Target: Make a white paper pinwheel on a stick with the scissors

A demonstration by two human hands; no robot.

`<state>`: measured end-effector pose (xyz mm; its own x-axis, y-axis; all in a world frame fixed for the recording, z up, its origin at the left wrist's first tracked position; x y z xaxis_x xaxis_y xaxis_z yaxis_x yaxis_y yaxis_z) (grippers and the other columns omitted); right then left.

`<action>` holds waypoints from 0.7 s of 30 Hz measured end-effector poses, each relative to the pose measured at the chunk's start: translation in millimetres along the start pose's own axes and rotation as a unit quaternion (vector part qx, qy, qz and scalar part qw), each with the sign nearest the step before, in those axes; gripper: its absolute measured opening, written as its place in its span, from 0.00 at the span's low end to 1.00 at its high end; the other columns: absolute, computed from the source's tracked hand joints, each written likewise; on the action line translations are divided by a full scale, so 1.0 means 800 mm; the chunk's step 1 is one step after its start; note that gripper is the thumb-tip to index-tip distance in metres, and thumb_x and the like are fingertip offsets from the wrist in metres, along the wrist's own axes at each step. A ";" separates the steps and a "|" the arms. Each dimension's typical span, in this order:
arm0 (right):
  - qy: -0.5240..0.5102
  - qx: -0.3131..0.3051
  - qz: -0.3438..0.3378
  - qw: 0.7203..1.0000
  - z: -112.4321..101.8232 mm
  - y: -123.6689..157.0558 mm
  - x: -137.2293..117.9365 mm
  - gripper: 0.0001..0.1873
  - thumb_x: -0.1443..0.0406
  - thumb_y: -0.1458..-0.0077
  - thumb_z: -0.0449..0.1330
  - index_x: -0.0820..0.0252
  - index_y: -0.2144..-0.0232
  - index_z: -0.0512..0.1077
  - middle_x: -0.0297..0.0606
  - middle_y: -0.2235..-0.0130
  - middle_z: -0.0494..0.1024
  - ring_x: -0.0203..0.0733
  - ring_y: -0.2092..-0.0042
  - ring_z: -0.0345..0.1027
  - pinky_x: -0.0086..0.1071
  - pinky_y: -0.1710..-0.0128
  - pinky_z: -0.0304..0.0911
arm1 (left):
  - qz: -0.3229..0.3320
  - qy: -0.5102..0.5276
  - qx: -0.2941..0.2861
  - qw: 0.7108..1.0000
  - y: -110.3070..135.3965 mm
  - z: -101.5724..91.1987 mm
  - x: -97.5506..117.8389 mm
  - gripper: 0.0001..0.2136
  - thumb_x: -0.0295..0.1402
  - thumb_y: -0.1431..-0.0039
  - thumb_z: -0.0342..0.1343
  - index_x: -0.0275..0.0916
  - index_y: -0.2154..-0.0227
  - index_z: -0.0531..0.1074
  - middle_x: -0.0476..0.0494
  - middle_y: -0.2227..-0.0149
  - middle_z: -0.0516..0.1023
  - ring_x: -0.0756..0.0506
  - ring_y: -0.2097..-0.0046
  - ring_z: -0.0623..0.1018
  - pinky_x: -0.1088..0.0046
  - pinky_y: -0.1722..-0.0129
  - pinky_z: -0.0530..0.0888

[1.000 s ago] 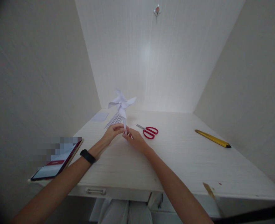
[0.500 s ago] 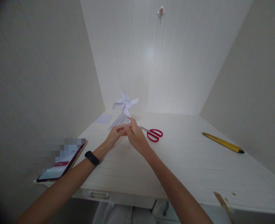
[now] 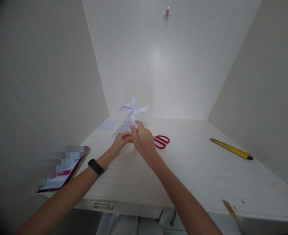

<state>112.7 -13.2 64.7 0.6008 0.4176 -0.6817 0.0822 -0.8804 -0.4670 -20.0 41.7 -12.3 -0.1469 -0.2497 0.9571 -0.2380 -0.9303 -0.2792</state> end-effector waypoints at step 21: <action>0.098 0.087 -0.035 0.991 -0.040 -0.026 0.011 0.27 0.58 0.37 0.45 0.62 0.39 0.56 0.38 0.70 0.78 0.41 0.70 0.70 0.33 0.65 0.60 | -0.008 0.000 -0.010 1.000 0.001 0.003 0.001 0.11 0.34 0.57 0.67 0.35 0.69 0.78 0.42 0.68 0.81 0.46 0.66 0.80 0.68 0.62 0.75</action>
Point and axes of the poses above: each hand's wrist, its own y-axis away from the middle knuckle, its own z-axis out of the palm, x = y × z, the point moved 2 cm from there along -y, towards the middle knuckle
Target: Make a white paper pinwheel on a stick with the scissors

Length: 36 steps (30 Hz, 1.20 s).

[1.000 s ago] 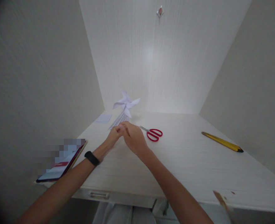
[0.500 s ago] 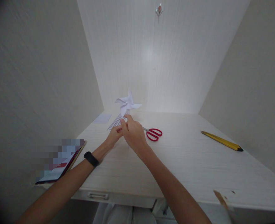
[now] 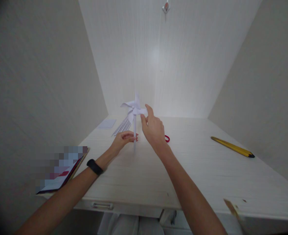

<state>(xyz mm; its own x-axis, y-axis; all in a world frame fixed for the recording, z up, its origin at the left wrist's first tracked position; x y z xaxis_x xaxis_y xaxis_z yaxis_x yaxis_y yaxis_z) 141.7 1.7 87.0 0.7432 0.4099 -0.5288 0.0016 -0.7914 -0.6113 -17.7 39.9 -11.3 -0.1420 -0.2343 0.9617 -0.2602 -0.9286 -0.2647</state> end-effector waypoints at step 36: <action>0.275 -0.249 0.095 0.924 0.051 0.023 0.145 0.13 0.64 0.45 0.56 0.69 0.62 0.73 0.55 0.55 0.74 0.51 0.53 0.69 0.36 0.59 0.62 | -0.026 0.010 -0.037 0.999 0.008 0.008 0.004 0.11 0.34 0.57 0.67 0.36 0.69 0.78 0.45 0.71 0.79 0.48 0.67 0.78 0.70 0.61 0.73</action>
Point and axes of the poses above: each hand's wrist, its own y-axis away from the middle knuckle, its own z-axis out of the palm, x = y × z, the point moved 2 cm from there along -y, towards the middle knuckle
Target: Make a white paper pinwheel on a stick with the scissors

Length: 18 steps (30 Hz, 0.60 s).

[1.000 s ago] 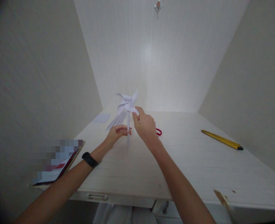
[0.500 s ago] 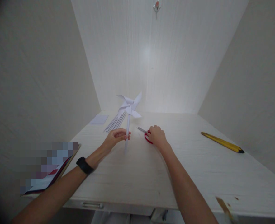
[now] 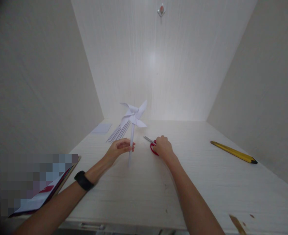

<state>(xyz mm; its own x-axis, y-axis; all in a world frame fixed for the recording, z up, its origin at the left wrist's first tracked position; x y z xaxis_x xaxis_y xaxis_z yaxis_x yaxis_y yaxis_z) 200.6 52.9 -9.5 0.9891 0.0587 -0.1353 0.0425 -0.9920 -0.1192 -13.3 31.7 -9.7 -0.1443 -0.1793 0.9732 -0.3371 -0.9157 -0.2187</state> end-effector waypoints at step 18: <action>-0.515 0.337 -0.006 0.788 -0.055 0.009 0.004 0.19 0.50 0.51 0.60 0.57 0.66 0.64 0.37 0.65 0.72 0.37 0.67 0.66 0.33 0.65 0.62 | 0.028 -0.018 0.039 0.999 -0.001 -0.009 -0.002 0.10 0.35 0.56 0.66 0.37 0.70 0.77 0.44 0.67 0.80 0.48 0.67 0.77 0.69 0.61 0.73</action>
Point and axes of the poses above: each hand's wrist, its own y-axis away from the middle knuckle, its own z-axis out of the palm, x = y × z, the point moved 2 cm from there along -y, towards the middle knuckle
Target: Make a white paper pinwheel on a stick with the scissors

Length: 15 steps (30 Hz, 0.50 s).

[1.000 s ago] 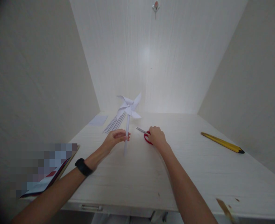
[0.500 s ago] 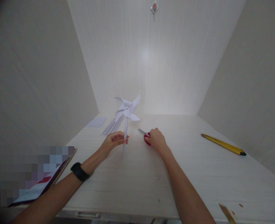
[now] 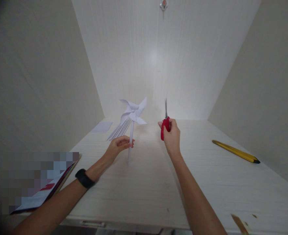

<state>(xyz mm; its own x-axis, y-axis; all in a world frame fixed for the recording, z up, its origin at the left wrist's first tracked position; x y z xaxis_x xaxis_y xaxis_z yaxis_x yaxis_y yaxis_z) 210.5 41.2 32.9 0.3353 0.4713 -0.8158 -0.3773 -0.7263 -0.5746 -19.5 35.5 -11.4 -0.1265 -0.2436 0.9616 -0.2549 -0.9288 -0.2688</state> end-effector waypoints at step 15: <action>-0.184 -0.265 0.048 0.945 0.015 0.023 -0.026 0.22 0.44 0.43 0.50 0.56 0.72 0.62 0.29 0.77 0.60 0.33 0.77 0.53 0.29 0.76 0.52 | 0.058 -0.024 0.154 0.986 -0.009 -0.023 -0.016 0.12 0.37 0.53 0.65 0.39 0.64 0.79 0.42 0.60 0.82 0.45 0.59 0.78 0.69 0.55 0.71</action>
<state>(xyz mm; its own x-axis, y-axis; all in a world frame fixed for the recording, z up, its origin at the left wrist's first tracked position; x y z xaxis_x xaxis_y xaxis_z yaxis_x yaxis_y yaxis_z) 186.0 23.7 38.7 -0.0393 0.4622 -0.8859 0.1268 -0.8771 -0.4632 -33.8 50.4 -22.7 -0.0910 -0.3585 0.9291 0.0628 -0.9331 -0.3540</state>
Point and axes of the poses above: each hand's wrist, its own y-axis away from the middle knuckle, its own z-axis out of the palm, x = y × z, the point moved 2 cm from there along -y, towards the middle knuckle
